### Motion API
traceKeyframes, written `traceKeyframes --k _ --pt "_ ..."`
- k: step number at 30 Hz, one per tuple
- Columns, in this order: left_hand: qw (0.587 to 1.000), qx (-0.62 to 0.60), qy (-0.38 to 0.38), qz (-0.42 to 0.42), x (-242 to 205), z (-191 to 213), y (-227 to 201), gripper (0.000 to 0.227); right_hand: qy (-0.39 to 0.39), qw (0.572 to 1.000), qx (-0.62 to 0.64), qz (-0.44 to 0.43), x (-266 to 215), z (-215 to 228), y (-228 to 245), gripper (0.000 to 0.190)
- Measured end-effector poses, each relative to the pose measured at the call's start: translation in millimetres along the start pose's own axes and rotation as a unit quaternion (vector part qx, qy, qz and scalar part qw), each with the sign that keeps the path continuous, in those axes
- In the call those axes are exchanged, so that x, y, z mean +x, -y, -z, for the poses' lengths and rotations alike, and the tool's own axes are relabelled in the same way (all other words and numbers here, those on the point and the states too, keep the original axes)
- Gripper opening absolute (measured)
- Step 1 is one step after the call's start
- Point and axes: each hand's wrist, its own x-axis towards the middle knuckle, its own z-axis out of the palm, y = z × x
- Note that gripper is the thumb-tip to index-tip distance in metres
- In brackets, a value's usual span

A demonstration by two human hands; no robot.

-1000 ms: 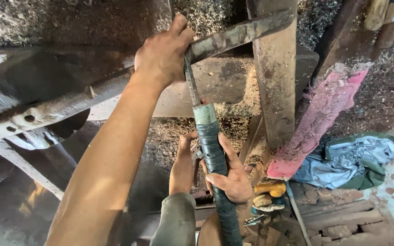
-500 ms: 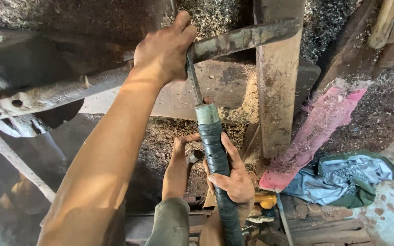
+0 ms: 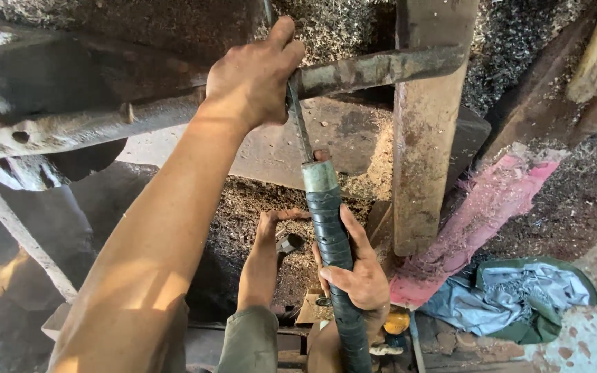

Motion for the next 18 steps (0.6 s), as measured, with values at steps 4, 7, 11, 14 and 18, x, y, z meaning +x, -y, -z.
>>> traceKeyframes --k 4,7,11,14,18 --pt "1.0 0.003 0.001 0.002 1 1 0 0.067 0.001 1.0 -0.005 -0.001 1 5 2 0.1" --pt "1.0 0.004 0.02 0.017 1 7 -6 0.066 0.006 1.0 0.007 0.005 3 2 6 0.099" --pt "0.999 0.006 0.033 0.027 0 7 -7 0.07 0.005 1.0 0.016 0.014 0 -4 9 0.097" --pt "0.999 0.009 0.044 0.018 -2 13 -8 0.074 -0.007 1.0 0.018 0.018 -5 -17 19 0.097" --pt "0.996 -0.007 0.094 0.01 -4 16 -8 0.087 -0.065 0.998 -0.01 0.001 -21 -43 37 0.109"
